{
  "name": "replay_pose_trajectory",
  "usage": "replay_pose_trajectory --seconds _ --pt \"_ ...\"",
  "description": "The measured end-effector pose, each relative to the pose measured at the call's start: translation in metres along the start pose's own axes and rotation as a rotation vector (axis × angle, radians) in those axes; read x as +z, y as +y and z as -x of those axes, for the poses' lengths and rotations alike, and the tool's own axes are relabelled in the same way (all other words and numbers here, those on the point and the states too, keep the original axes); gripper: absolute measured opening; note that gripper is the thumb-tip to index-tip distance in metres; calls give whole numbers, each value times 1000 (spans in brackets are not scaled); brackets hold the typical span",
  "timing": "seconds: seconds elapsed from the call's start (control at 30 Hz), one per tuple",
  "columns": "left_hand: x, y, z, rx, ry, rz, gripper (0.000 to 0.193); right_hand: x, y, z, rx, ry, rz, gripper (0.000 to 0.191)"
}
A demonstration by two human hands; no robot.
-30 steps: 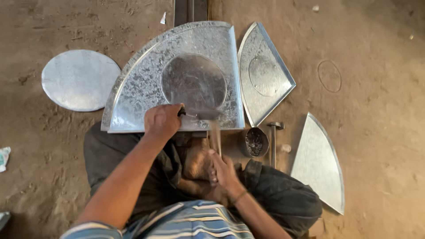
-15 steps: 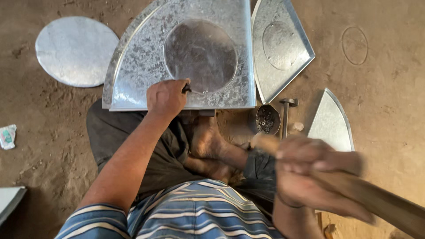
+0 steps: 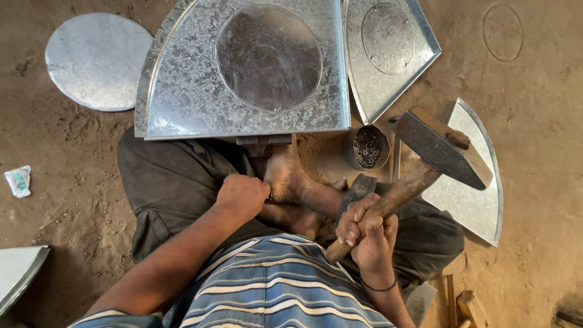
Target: The person sits on the floor and uses a hammer and a metal punch to shape a circular metal disc placed on a curved metal sheet. The person repeatedly strikes the punch to create indentations and then flips the disc to work on the other side.
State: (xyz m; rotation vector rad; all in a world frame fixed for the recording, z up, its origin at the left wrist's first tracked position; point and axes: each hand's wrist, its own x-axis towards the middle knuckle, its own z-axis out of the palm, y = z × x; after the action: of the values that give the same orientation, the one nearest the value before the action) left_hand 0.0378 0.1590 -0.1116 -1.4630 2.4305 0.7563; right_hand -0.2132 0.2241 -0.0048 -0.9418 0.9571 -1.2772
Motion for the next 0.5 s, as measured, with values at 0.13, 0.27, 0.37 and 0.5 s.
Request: replay_pose_trajectory --seconds 0.13,0.27,0.37,0.5 --pt "5 -4 -5 -6 34 58 15 -4 -4 4 -45 -7 -26 52" --pt "-3 -1 -9 -95 -29 83 15 -7 -11 6 -93 -45 -69 49" --pt "-4 3 -9 -102 45 100 16 -7 -11 10 -84 -57 -75 49" --pt "-3 2 -15 -150 31 102 18 -5 -8 17 -13 -61 -99 49"
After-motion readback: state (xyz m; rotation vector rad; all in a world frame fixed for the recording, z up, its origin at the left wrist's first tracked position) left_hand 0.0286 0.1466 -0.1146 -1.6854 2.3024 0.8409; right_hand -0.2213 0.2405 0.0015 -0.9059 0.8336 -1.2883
